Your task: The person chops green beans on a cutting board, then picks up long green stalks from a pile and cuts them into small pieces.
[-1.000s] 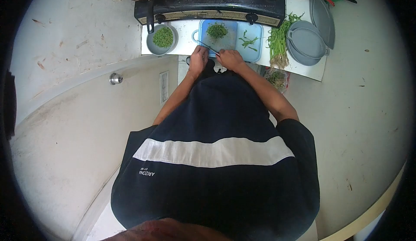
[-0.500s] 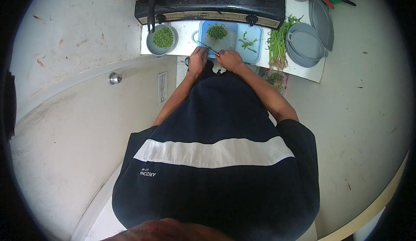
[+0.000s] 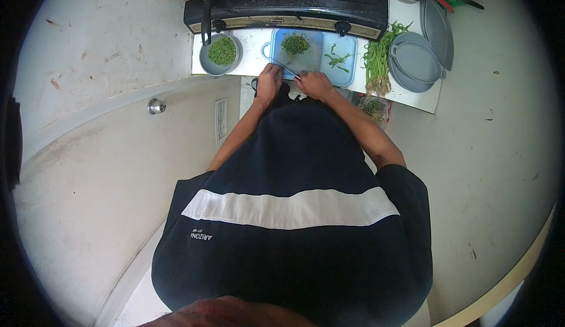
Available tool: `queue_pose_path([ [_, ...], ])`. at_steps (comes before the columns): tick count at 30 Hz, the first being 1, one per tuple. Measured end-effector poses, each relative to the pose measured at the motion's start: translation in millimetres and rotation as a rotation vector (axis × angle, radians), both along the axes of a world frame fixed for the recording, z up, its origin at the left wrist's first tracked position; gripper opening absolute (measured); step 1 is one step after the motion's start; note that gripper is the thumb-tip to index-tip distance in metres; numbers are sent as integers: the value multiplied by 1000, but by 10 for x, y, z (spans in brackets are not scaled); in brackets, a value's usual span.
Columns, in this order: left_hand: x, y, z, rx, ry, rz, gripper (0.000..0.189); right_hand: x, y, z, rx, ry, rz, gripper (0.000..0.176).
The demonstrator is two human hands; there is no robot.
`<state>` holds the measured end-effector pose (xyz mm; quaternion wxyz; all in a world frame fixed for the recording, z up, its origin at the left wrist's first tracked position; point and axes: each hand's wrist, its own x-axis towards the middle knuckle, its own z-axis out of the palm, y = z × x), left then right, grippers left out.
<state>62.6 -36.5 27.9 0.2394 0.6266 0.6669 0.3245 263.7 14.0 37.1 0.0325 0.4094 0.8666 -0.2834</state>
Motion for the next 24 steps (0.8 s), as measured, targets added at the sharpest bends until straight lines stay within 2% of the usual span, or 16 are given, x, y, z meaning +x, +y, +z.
queue_pose_path([
  [24, 15, -3, 24, -3, 3, 32, 11, -24, 43, -31, -12, -46, -49, 46],
])
